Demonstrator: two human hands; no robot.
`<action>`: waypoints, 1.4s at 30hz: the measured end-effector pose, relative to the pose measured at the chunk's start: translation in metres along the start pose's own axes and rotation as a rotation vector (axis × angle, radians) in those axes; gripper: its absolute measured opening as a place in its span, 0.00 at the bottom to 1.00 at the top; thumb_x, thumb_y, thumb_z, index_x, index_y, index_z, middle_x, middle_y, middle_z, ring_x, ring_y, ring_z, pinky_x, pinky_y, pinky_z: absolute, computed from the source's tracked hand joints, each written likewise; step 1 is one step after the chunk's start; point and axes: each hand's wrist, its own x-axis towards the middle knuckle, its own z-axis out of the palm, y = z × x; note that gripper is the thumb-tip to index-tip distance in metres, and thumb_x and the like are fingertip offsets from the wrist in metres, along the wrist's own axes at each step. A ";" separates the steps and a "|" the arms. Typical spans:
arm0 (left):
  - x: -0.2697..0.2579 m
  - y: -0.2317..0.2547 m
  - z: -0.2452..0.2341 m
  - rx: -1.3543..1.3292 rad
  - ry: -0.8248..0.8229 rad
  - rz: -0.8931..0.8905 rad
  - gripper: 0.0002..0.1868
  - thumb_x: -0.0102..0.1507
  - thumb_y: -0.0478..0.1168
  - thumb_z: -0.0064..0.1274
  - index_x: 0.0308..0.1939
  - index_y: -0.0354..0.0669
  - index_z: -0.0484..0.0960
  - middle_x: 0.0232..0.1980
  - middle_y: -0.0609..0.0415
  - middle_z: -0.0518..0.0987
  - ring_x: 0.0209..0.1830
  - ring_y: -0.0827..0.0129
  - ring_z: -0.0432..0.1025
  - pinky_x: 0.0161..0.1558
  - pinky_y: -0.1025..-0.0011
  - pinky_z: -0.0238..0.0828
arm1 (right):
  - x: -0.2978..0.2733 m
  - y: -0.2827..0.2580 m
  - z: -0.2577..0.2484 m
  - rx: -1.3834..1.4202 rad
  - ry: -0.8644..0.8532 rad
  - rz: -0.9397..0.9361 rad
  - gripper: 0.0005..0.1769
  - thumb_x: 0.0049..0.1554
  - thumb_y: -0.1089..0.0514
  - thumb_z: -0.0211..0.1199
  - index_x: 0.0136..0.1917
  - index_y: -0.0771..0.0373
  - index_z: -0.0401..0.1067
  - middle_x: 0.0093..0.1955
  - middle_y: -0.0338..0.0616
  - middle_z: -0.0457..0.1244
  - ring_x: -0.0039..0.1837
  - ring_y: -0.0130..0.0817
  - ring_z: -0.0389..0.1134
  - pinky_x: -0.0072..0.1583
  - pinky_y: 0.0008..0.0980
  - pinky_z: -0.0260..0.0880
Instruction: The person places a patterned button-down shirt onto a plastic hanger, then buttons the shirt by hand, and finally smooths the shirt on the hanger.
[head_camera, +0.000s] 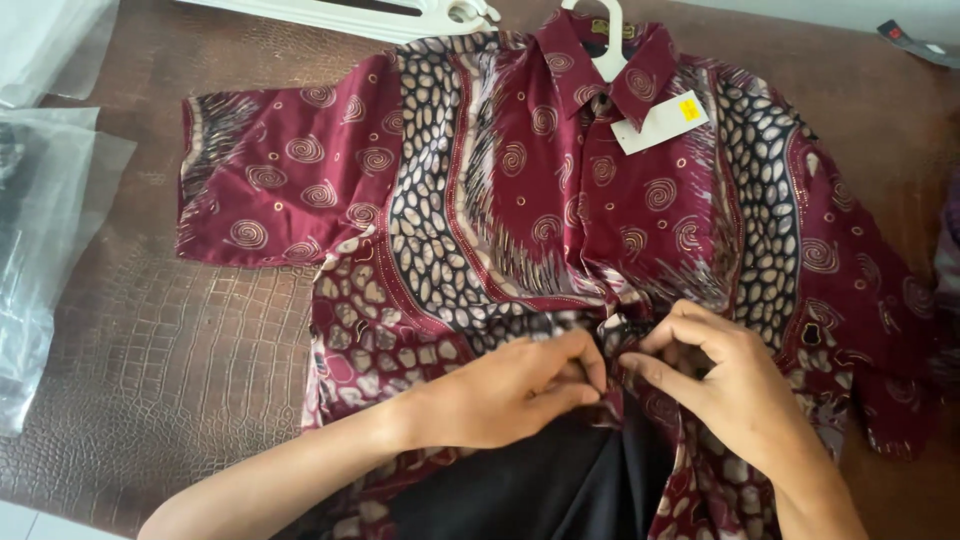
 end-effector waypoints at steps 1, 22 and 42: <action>0.000 -0.001 -0.001 0.000 -0.002 0.002 0.07 0.69 0.35 0.50 0.50 0.36 0.72 0.34 0.46 0.82 0.30 0.59 0.77 0.34 0.63 0.70 | 0.001 -0.005 -0.002 -0.002 0.002 0.001 0.11 0.47 0.60 0.74 0.39 0.67 0.75 0.36 0.36 0.66 0.38 0.23 0.68 0.44 0.27 0.68; 0.001 0.019 -0.026 0.419 0.136 0.127 0.05 0.62 0.40 0.60 0.37 0.43 0.85 0.30 0.50 0.83 0.29 0.59 0.79 0.33 0.64 0.74 | -0.004 -0.012 0.030 0.233 -0.232 0.254 0.09 0.54 0.57 0.69 0.44 0.65 0.79 0.33 0.36 0.71 0.33 0.22 0.64 0.36 0.26 0.66; 0.159 -0.080 -0.073 1.177 0.616 0.064 0.51 0.60 0.79 0.42 0.77 0.51 0.62 0.80 0.29 0.50 0.81 0.30 0.40 0.77 0.37 0.33 | 0.013 -0.014 0.039 0.103 -0.057 0.020 0.09 0.54 0.59 0.69 0.43 0.67 0.75 0.35 0.37 0.71 0.31 0.22 0.63 0.33 0.27 0.62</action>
